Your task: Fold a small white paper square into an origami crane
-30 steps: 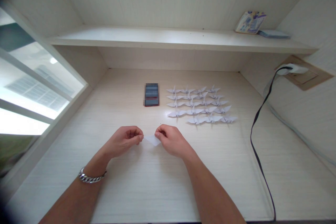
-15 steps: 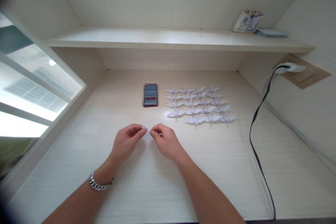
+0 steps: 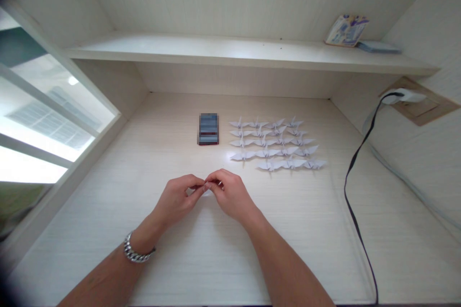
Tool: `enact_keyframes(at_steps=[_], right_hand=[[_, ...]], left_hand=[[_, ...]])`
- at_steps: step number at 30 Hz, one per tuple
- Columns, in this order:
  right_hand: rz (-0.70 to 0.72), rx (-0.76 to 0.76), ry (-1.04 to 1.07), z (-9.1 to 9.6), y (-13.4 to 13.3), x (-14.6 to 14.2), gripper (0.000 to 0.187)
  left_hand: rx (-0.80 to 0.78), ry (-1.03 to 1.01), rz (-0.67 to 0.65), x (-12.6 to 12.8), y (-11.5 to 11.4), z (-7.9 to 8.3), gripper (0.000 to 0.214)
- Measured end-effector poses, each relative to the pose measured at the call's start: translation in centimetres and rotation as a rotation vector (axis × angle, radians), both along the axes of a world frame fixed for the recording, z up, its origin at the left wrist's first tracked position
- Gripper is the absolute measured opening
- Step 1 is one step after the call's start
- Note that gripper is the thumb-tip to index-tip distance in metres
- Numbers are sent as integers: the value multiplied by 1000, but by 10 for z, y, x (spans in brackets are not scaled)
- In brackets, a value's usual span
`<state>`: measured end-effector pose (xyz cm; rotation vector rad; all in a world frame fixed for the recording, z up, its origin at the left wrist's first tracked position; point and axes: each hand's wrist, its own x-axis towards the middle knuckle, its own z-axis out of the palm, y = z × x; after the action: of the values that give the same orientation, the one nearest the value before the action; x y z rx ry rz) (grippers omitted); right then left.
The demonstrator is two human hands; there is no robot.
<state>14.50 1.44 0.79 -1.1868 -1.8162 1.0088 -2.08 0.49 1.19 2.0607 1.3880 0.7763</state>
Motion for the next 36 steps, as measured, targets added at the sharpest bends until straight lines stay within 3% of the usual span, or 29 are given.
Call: enact_keyframes(at_steps=[9,19,27,32,36], right_hand=[[-19,13,-41,1,0,0,8],[28,-68,-95,3,0,0,10],[-22,-254,125,-6,11,15,12],[-110,-262,328,-7,18,20,16],[-111,-240,359,-7,14,12,16]], left_hand=[[-62,-136,22,0,0,2,17],[-78,-130,0,0,0,5,16],[-189,-213,2,-11,7,4,13],[-191,-277,94,-16,10,2,12],[-229,-442,113,-5,6,-3,23]])
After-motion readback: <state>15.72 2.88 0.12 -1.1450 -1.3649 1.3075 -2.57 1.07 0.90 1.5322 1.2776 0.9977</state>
